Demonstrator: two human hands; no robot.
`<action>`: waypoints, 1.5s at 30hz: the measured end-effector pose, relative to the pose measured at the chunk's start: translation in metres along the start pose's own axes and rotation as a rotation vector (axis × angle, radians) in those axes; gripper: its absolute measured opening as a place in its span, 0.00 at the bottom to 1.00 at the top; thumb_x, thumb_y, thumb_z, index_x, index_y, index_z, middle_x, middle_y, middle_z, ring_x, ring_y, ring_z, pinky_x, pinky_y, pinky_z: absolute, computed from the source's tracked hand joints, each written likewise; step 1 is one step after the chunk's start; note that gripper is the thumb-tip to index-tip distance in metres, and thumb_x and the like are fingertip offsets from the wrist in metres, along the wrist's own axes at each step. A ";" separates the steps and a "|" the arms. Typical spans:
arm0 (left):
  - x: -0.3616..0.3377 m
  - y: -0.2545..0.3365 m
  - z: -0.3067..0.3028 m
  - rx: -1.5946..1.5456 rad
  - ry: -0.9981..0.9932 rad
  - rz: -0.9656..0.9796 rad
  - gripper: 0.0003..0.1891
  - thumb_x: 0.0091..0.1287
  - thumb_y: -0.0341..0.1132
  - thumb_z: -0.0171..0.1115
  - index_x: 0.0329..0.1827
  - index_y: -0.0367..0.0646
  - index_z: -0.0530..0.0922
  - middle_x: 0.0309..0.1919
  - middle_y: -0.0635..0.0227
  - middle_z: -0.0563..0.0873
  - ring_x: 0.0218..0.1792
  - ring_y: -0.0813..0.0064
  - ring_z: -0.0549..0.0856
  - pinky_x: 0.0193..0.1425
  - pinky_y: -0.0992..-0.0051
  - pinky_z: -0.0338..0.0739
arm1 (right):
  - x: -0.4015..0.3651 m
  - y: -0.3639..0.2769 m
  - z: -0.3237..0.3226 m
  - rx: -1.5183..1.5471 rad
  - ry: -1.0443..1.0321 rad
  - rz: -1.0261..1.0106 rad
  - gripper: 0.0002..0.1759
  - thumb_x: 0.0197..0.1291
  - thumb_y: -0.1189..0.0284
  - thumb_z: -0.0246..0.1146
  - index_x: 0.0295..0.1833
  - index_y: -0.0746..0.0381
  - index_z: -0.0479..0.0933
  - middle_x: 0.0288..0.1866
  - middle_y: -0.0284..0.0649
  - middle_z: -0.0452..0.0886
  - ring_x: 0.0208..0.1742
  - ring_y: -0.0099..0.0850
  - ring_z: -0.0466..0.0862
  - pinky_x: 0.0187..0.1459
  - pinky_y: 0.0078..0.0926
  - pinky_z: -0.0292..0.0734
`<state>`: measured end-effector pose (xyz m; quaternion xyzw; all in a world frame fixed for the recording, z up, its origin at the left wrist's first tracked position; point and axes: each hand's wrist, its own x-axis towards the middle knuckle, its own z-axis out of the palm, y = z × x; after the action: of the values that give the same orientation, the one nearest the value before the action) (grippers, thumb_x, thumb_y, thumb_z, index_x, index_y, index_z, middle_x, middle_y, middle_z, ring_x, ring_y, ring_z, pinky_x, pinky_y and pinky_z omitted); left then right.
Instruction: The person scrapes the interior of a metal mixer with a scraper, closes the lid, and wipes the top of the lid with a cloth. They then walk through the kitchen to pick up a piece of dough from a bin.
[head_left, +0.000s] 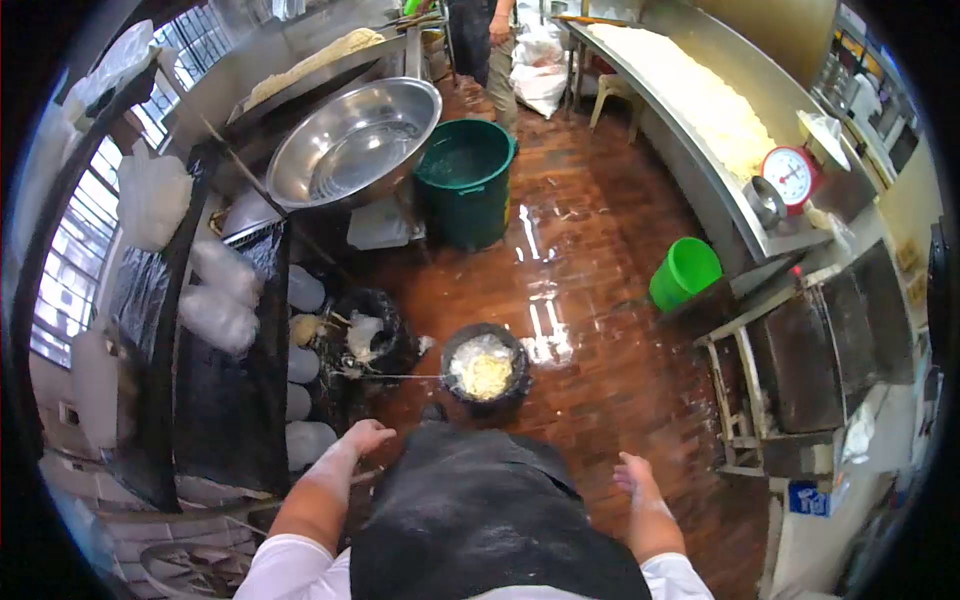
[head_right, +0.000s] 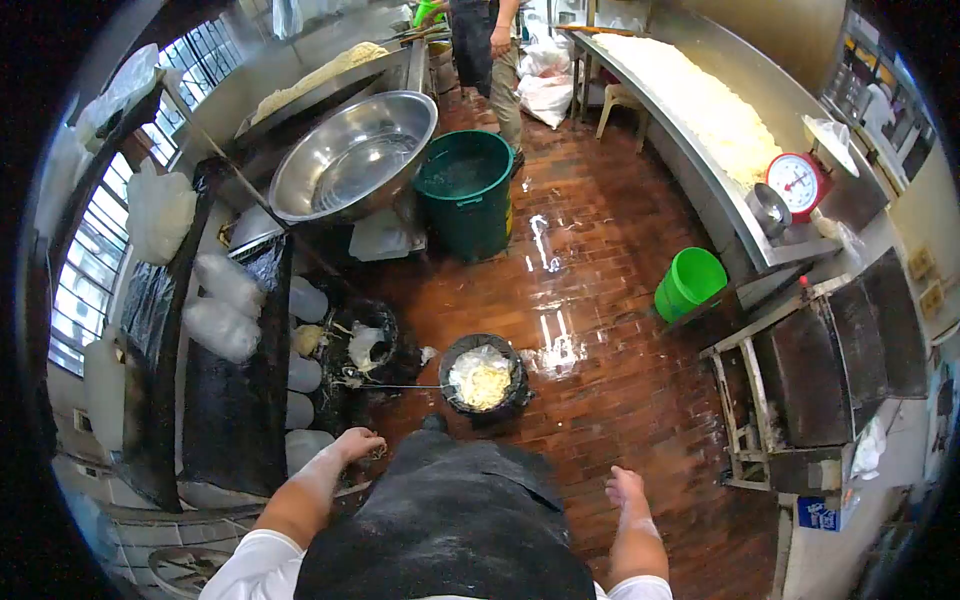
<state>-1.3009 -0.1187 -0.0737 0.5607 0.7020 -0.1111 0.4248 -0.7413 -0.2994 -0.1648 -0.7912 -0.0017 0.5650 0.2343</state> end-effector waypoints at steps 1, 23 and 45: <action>0.001 0.000 -0.004 -0.038 -0.014 -0.027 0.28 0.56 0.55 0.63 0.45 0.36 0.82 0.39 0.56 0.86 0.41 0.64 0.84 0.51 0.69 0.76 | -0.002 0.010 0.003 -0.026 0.001 0.012 0.25 0.58 0.55 0.61 0.56 0.59 0.72 0.46 0.46 0.82 0.35 0.35 0.82 0.36 0.38 0.77; 0.200 -0.099 0.010 -0.197 -0.232 -0.233 0.33 0.54 0.54 0.62 0.55 0.35 0.76 0.54 0.50 0.80 0.54 0.54 0.80 0.58 0.61 0.71 | -0.081 -0.019 0.108 -0.135 0.068 0.113 0.08 0.60 0.66 0.59 0.40 0.57 0.79 0.29 0.33 0.79 0.22 0.24 0.77 0.21 0.24 0.70; 0.346 -0.245 0.128 -2.038 0.030 -0.454 0.15 0.68 0.40 0.45 0.53 0.49 0.74 0.41 0.76 0.82 0.49 0.65 0.81 0.55 0.60 0.67 | -0.059 -0.076 0.224 -0.305 -0.049 0.345 0.17 0.61 0.66 0.62 0.53 0.62 0.76 0.40 0.35 0.83 0.32 0.23 0.80 0.32 0.20 0.72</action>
<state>-1.4602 -0.0450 -0.4807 -0.2073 0.5572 0.4636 0.6570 -0.9431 -0.1651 -0.1401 -0.7920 0.0426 0.6089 0.0115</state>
